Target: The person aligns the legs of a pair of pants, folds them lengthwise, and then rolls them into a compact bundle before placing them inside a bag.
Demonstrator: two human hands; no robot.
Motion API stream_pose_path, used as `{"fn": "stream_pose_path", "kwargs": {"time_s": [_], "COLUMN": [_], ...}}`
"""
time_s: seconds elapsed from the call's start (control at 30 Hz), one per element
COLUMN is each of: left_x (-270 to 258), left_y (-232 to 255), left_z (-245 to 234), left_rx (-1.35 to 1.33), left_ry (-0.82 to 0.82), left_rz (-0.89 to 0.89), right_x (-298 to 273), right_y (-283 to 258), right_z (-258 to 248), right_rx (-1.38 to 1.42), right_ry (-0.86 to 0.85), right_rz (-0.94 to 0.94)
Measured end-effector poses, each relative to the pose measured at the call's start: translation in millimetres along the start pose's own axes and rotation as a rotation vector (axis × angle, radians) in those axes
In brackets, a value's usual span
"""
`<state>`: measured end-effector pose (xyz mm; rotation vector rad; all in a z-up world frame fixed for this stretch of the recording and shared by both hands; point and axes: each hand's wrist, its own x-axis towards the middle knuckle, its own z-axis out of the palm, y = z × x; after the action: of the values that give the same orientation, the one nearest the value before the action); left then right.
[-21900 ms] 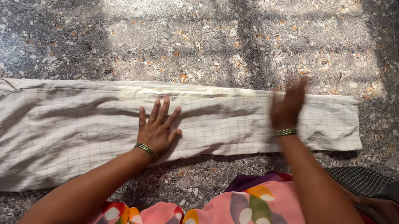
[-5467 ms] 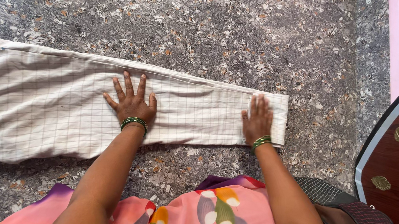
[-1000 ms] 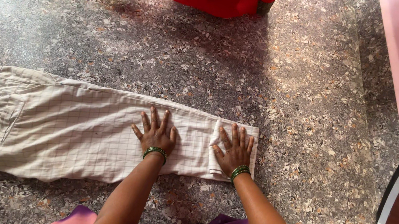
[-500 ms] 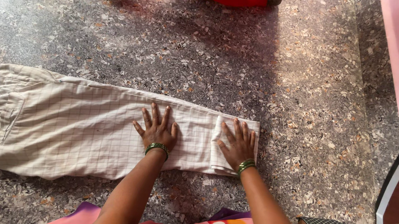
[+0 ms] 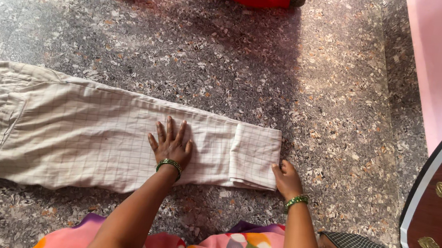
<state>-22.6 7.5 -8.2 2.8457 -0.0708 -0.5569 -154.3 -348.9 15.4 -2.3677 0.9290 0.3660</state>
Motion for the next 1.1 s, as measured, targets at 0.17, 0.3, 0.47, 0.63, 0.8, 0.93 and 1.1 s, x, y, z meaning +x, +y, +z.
{"fn": "stream_pose_path", "kwargs": {"time_s": [0.17,0.3,0.47,0.63,0.8,0.93,1.1], "left_x": [-2.2,-18.2,-86.0,-93.2,-60.9,-63.0,-65.3], "left_y": [8.9,7.7,-31.1,-64.6,-61.5,-48.7,-36.8], "left_z": [-12.8,-49.0,-86.0,-82.9,-73.2,-59.4,-60.0], "left_rx": [-0.275,-0.507,0.036,0.038,0.111,0.203,0.104], "left_ry": [-0.034,-0.33,-0.527,-0.58,-0.561,-0.602,-0.692], "left_rz": [-0.013,0.102,0.13,-0.014,-0.1,0.025,0.196], "right_x": [37.3,51.8,40.4,42.0,46.2,50.8,31.3], "right_y": [14.7,15.5,-2.8,-10.8,-6.1,-1.7,-14.7], "right_z": [11.5,16.5,13.0,16.6,18.7,5.5,-36.2], "right_rx": [0.07,0.244,0.271,0.335,0.351,0.412,0.126], "right_ry": [0.047,0.043,-0.026,0.037,0.026,0.033,0.179], "right_rz": [0.045,0.003,0.013,-0.002,-0.012,0.052,0.088]}}
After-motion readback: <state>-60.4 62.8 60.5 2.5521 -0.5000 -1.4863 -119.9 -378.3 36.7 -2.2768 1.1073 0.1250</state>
